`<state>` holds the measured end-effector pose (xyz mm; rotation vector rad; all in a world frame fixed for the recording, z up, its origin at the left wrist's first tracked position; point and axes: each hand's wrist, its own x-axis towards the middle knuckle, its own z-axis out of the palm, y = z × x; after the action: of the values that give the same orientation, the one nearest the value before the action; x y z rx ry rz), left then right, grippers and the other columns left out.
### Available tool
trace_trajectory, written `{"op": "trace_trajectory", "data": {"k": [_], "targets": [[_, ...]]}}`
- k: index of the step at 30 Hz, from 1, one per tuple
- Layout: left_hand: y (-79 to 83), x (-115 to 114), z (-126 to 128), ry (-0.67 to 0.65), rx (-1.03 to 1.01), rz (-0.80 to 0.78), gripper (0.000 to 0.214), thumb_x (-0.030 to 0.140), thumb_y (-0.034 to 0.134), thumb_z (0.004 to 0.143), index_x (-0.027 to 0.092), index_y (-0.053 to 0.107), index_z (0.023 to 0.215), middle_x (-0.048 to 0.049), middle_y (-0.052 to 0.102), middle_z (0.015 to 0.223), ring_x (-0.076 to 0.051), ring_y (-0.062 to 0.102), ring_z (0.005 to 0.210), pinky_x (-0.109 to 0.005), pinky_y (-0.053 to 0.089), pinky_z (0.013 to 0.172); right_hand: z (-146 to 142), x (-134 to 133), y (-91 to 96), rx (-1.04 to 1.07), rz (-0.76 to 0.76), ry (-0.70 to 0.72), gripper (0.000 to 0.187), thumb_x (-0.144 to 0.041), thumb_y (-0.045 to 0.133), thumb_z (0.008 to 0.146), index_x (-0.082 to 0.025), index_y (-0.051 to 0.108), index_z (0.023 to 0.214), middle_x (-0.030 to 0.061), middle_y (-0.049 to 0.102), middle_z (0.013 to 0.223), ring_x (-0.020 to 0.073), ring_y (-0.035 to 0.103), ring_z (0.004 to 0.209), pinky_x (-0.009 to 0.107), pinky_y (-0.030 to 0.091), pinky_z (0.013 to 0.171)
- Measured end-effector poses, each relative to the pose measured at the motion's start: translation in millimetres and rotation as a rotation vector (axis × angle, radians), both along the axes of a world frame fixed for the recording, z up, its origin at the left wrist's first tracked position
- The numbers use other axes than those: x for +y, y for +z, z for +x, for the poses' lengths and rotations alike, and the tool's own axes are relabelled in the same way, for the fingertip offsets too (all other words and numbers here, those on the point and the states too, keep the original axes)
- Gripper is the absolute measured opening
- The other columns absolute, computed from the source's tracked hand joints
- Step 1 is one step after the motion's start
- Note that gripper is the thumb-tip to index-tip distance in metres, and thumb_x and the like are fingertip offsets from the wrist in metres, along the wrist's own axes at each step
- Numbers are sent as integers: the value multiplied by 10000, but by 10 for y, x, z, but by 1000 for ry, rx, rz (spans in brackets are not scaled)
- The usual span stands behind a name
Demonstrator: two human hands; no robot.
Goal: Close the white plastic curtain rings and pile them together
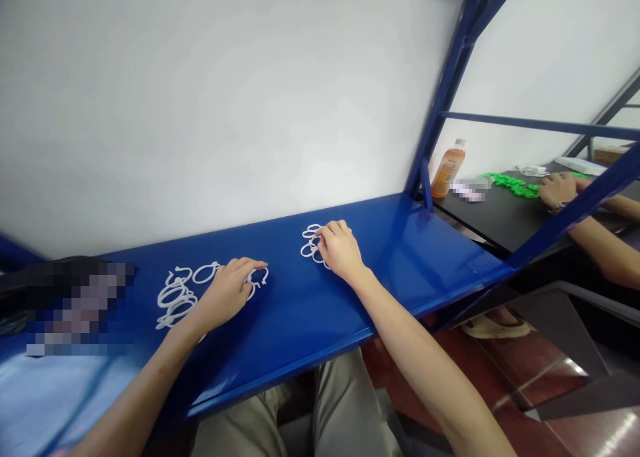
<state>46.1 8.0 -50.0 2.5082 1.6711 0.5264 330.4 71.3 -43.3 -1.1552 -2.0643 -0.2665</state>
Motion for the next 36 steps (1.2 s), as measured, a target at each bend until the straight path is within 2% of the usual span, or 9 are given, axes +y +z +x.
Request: {"op": "trace_trajectory", "data": {"k": [3, 5, 10, 14, 18, 26, 29, 32, 36], "targets": [[14, 19, -41, 35, 34, 22, 500, 21, 345, 851, 235, 637, 1197, -72, 640, 1220, -255, 558, 1128, -422, 421, 969, -94, -59, 12, -54, 27, 73, 219, -96, 504, 929, -185, 684, 1016, 100, 673, 996, 261, 535, 971, 407, 499, 876], [37, 27, -71, 77, 65, 31, 492, 10, 341, 842, 223, 650, 1160, -78, 644, 1187, -255, 568, 1091, -415, 428, 957, -197, -121, 6, -127, 37, 181, 228, -101, 509, 930, -169, 686, 1055, 109, 683, 1038, 259, 544, 994, 419, 491, 912], [80, 15, -113, 175, 150, 2, 352, 123, 459, 841, 201, 643, 1130, -86, 671, 1095, -289, 587, 1055, -426, 440, 905, -483, -282, -94, -398, 1, 488, 355, -126, 489, 969, -169, 613, 1299, 103, 636, 1331, 247, 539, 1128, 396, 480, 928], [64, 2, -70, 109, 151, -32, 309, 160, 455, 873, 228, 637, 1113, -62, 687, 1052, -275, 598, 1041, -420, 422, 886, -578, -324, -151, -487, -44, 521, 393, -135, 463, 1002, -171, 552, 1383, 87, 600, 1406, 245, 506, 1220, 389, 466, 944], [10, 17, -50, 24, 127, 16, 330, 141, 376, 934, 244, 638, 1107, -53, 691, 1059, -255, 588, 1054, -400, 412, 859, -581, -317, -129, -485, -82, 508, 295, -154, 477, 1007, -163, 631, 1259, 107, 660, 1276, 228, 551, 1100, 371, 476, 894], [-9, 39, -149, 149, 238, 191, 358, 91, 410, 898, 226, 662, 1115, -87, 692, 1080, -308, 574, 1030, -451, 411, 848, -557, -325, -112, -385, -126, 480, 181, -217, 487, 1015, -164, 661, 1011, 101, 648, 1102, 201, 579, 966, 345, 491, 883], [37, 10, -69, 15, 111, 225, 394, 81, 442, 873, 242, 631, 1179, -72, 668, 1160, -277, 563, 1075, -428, 426, 885, -552, -343, -102, -284, -157, 500, 170, -197, 456, 1021, -158, 621, 1023, 111, 648, 1099, 207, 589, 987, 363, 503, 908], [52, -11, 25, -143, -19, 222, 276, 167, 457, 944, 240, 619, 1155, -63, 655, 1149, -237, 564, 1067, -393, 440, 908, -550, -363, -85, -121, -231, 530, 157, -209, 444, 1027, -158, 586, 1070, 108, 657, 1062, 205, 604, 975, 359, 523, 888], [24, -9, 82, -175, -119, 250, 199, 323, 458, 1009, 219, 628, 1020, -46, 675, 995, -211, 575, 936, -371, 452, 873, -544, -360, -80, 96, -346, 536, 162, -232, 468, 1025, -178, 585, 1122, 88, 679, 1062, 194, 644, 968, 338, 531, 873]]}}
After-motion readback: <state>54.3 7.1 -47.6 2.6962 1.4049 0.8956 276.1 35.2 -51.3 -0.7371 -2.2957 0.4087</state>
